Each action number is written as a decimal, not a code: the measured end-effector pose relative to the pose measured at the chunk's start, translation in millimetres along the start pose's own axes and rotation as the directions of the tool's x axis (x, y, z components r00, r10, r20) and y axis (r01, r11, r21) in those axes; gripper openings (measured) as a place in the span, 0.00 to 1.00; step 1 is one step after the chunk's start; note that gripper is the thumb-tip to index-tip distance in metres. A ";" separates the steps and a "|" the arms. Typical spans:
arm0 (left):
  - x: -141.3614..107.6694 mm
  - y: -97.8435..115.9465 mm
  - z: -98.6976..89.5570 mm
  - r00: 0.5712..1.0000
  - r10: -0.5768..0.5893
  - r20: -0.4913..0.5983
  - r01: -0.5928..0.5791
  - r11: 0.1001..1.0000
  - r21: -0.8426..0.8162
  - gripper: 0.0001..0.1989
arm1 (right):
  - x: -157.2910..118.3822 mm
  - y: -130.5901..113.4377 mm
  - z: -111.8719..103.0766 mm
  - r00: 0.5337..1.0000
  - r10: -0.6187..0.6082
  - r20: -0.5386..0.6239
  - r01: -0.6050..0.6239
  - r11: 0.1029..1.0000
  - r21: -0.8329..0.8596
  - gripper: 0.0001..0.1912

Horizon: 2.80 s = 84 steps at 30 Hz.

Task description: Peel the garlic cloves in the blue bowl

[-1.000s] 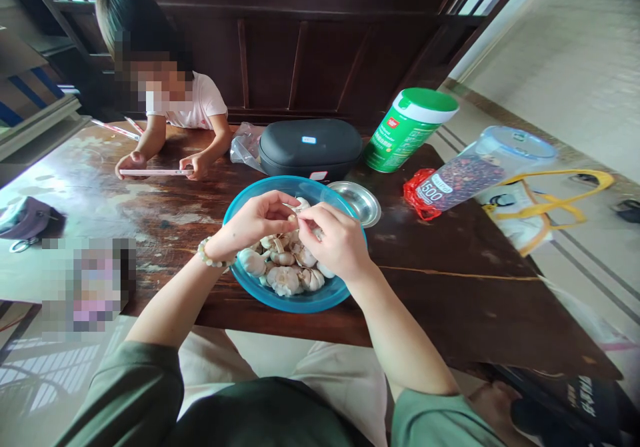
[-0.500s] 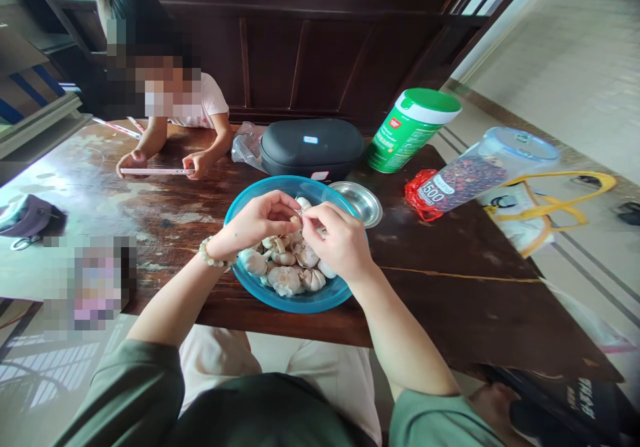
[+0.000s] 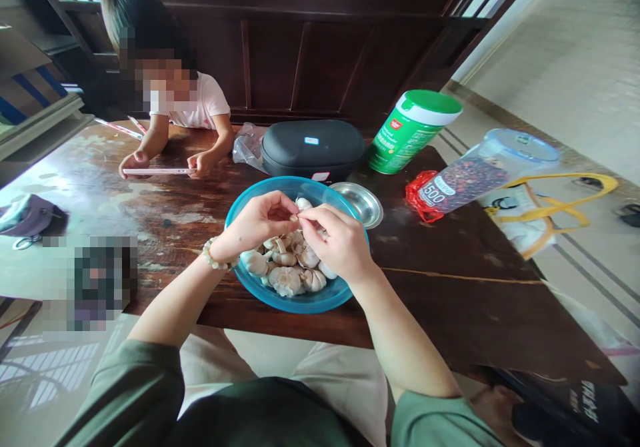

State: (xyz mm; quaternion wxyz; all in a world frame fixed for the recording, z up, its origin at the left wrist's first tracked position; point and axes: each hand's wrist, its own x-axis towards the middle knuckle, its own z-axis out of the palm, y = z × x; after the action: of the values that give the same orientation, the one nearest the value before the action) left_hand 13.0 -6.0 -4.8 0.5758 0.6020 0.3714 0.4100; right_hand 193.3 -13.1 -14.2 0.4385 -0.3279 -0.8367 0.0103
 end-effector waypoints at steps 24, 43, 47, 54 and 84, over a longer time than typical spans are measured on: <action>-3.3 1.7 0.8 0.999 0.021 -0.038 -0.015 0.988 0.156 0.14 | 0.1 0.3 -1.9 0.999 0.012 0.037 -0.010 0.999 -0.042 0.07; -4.0 -0.3 4.6 0.975 0.211 -0.067 -0.159 0.880 0.448 0.10 | 0.3 -0.4 -1.0 1.000 0.025 0.007 -0.025 0.998 -0.051 0.06; -5.6 0.2 6.2 0.963 0.263 -0.057 -0.196 0.831 0.520 0.07 | 1.2 -1.8 -0.9 1.000 -0.012 -0.011 0.011 0.993 -0.121 0.06; -8.5 0.6 8.9 0.947 0.320 -0.028 -0.252 0.796 0.550 0.05 | 1.4 -3.3 -1.4 0.998 -0.033 -0.058 0.027 0.994 -0.104 0.07; -4.2 8.4 1.6 0.992 0.108 -0.070 -0.119 0.978 -0.172 0.13 | 1.3 -2.5 -8.2 0.956 0.241 -0.166 -0.214 0.963 0.163 0.05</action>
State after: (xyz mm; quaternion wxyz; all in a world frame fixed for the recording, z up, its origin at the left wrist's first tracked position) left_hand 12.6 -11.1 3.4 0.5907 0.5565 0.3161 0.4914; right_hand 197.5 -16.6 -7.4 0.5324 -0.3894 -0.7461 0.0906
